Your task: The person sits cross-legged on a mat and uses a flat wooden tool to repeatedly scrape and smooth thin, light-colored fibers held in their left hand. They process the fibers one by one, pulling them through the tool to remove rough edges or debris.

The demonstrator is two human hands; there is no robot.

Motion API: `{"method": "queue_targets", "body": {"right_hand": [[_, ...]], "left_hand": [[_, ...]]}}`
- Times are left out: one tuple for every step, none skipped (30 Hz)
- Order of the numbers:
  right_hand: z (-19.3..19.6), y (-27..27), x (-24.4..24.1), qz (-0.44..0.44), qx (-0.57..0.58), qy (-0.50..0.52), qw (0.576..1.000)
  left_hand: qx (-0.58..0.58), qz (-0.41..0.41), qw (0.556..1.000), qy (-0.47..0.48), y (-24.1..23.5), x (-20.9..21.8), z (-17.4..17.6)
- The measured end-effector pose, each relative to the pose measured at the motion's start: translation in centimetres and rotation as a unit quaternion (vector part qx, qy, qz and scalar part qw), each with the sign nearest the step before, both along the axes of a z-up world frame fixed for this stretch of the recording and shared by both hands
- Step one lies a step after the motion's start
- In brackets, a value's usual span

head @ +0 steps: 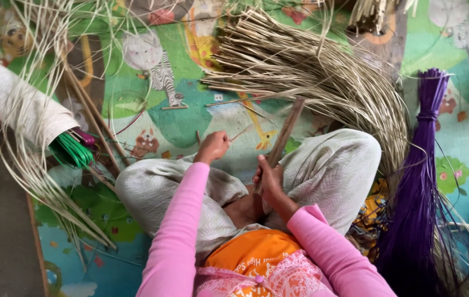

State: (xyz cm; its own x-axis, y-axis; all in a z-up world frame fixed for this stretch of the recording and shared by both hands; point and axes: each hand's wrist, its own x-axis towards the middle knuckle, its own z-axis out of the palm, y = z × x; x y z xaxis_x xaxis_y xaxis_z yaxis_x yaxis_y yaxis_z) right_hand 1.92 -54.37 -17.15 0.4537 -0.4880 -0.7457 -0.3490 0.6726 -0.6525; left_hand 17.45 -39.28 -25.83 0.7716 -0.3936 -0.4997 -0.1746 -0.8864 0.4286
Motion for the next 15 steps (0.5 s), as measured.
{"method": "queue_targets", "body": {"right_hand": [[-0.2, 0.0, -0.1, 0.023, -0.016, 0.004, 1.000], [-0.3, 0.1, -0.3, 0.046, -0.032, 0.008, 0.998], [0.1, 0.1, -0.2, 0.045, -0.030, 0.009, 0.999], [0.6, 0.1, -0.2, 0.046, -0.044, 0.004, 0.998], [1.0, 0.1, -0.1, 0.050, -0.059, -0.002, 0.997], [0.2, 0.1, -0.3, 0.050, -0.058, -0.003, 0.997], [-0.5, 0.1, -0.7, 0.043, -0.072, -0.011, 0.996], [-1.3, 0.2, -1.1, 0.036, -0.085, -0.018, 0.996], [0.2, 0.2, -0.7, 0.037, -0.083, -0.016, 0.996], [1.7, 0.3, -0.2, 0.029, -0.086, -0.027, 0.995], [3.2, 0.3, 0.4, 0.021, -0.090, -0.040, 0.995], [3.2, 0.4, 0.3, 0.021, -0.089, -0.040, 0.995], [3.2, 0.3, 0.3, 0.014, -0.081, -0.046, 0.996], [3.2, 0.3, 0.4, 0.008, -0.074, -0.053, 0.996], [2.7, 0.3, 0.1, 0.007, -0.073, -0.052, 0.996]], "left_hand": [[-0.140, 0.102, 0.968, 0.181, -0.1, -0.3, 3.1], [-0.270, 0.198, 0.874, 0.351, -0.2, -0.5, 6.2], [-0.268, 0.198, 0.875, 0.351, -0.7, -0.8, 7.7], [-0.301, 0.225, 0.839, 0.393, -1.1, -1.0, 9.3], [-0.334, 0.251, 0.800, 0.431, -1.7, -1.2, 10.8], [-0.334, 0.252, 0.800, 0.430, -2.0, -1.3, 11.8], [-0.352, 0.244, 0.784, 0.450, -2.3, -1.5, 12.7], [-0.370, 0.236, 0.766, 0.470, -2.6, -1.8, 13.6], [-0.368, 0.237, 0.766, 0.471, -2.7, -1.9, 13.3], [-0.387, 0.233, 0.758, 0.471, -2.8, -2.1, 13.1], [-0.407, 0.226, 0.749, 0.471, -3.0, -2.0, 12.9], [-0.406, 0.227, 0.749, 0.471, -2.9, -2.2, 13.0], [-0.412, 0.225, 0.750, 0.466, -2.9, -2.2, 13.0], [-0.418, 0.223, 0.751, 0.461, -2.9, -2.3, 13.0], [-0.417, 0.223, 0.751, 0.462, -2.9, -2.4, 12.7]]}}
